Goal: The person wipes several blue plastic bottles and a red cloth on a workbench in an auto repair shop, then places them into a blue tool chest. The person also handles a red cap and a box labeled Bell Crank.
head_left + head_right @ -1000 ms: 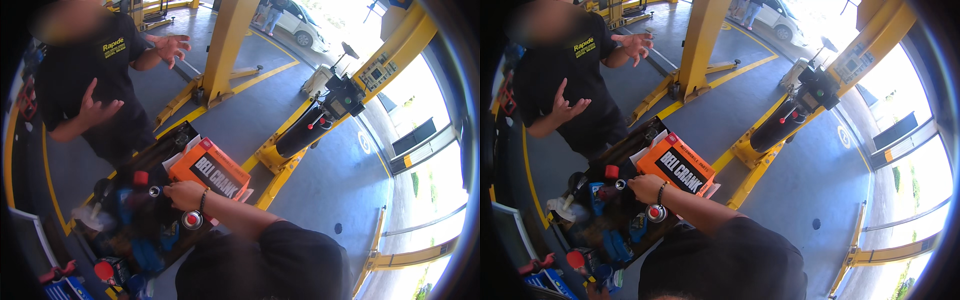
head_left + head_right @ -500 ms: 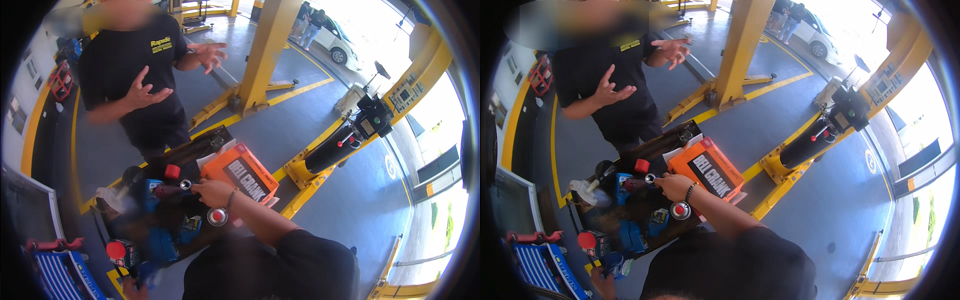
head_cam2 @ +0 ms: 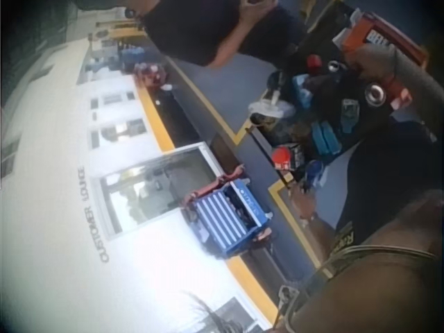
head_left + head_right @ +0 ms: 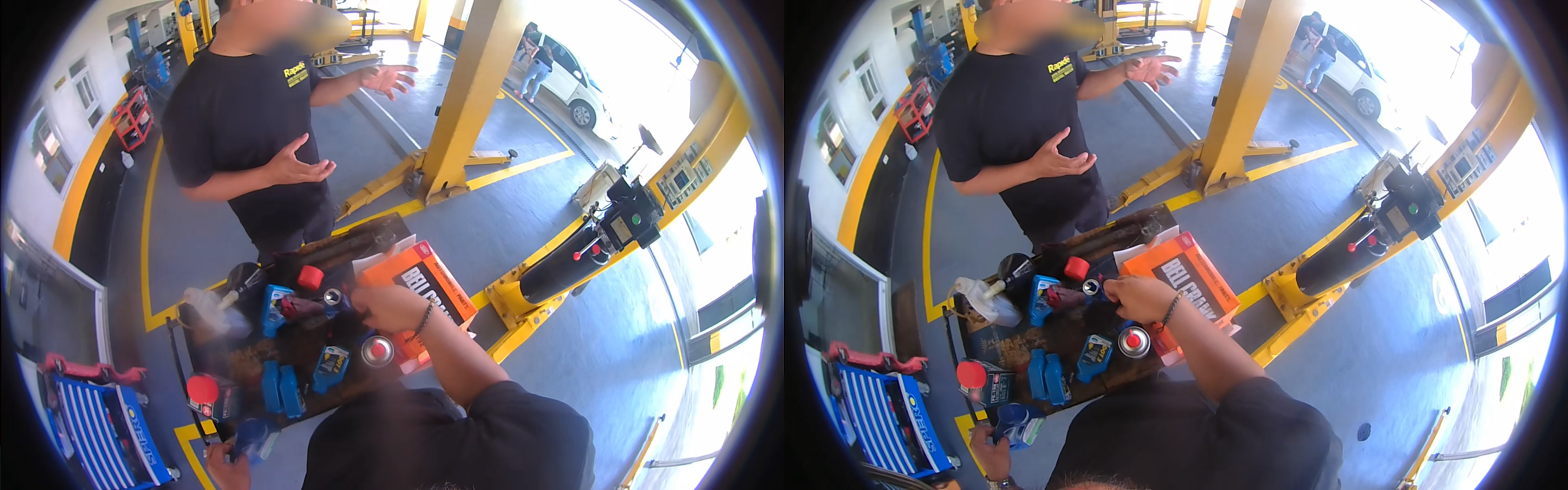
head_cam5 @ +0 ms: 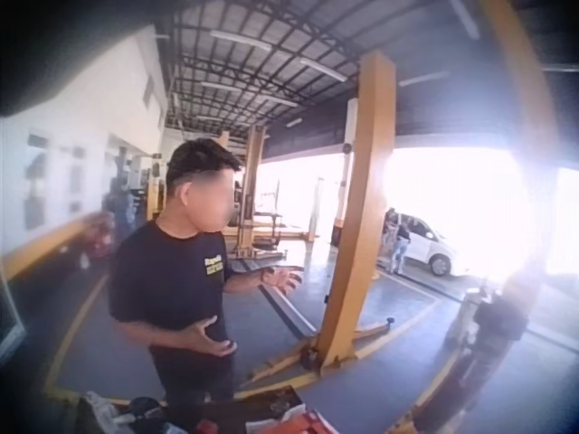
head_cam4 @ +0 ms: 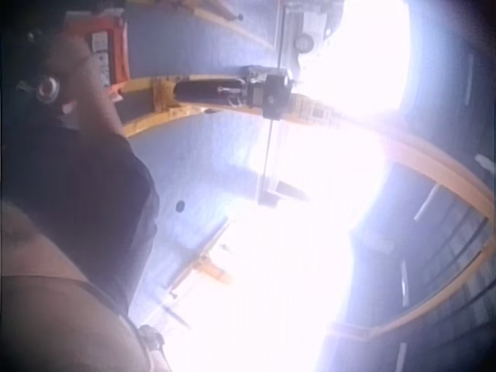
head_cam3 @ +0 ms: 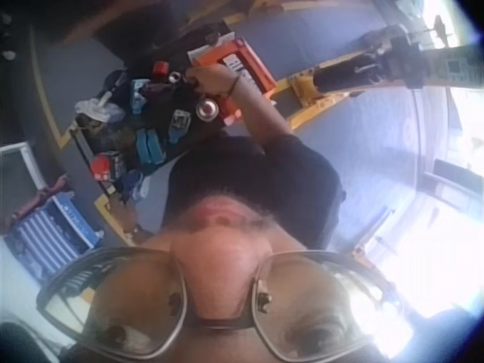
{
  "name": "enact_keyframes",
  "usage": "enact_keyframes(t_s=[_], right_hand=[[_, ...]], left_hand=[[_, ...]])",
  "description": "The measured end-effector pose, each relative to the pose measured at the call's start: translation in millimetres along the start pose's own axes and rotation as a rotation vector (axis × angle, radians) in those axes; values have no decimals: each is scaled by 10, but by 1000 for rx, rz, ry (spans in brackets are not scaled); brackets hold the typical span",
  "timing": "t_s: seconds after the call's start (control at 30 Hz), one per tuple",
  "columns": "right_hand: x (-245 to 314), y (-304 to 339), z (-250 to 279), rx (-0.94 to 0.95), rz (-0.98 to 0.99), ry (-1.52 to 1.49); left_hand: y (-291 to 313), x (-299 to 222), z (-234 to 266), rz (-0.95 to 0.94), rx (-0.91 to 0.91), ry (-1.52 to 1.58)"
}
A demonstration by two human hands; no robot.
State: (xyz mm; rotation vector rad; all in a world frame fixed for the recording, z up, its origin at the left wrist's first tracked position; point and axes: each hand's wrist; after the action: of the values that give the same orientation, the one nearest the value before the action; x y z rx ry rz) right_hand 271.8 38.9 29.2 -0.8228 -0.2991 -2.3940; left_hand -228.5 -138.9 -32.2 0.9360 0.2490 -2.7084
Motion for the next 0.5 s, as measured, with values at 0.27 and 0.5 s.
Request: enact_keyframes(t_s=[0.27,0.5], right_hand=[[-23,256,220,-441,170,-72],[-171,391,311,-1014,492,-999]], left_hand=[[-19,-79,-13,-2,8,-22],[19,-136,-4,31,22,-30]])
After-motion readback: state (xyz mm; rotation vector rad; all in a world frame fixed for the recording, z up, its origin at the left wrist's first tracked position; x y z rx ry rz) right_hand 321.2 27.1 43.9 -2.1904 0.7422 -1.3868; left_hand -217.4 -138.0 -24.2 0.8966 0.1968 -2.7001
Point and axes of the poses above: each hand's wrist, its own y-axis away from the middle knuckle, its own z-axis out of the back of the hand, x = y × z, and after that the axes turned 15 degrees about z, right-handed
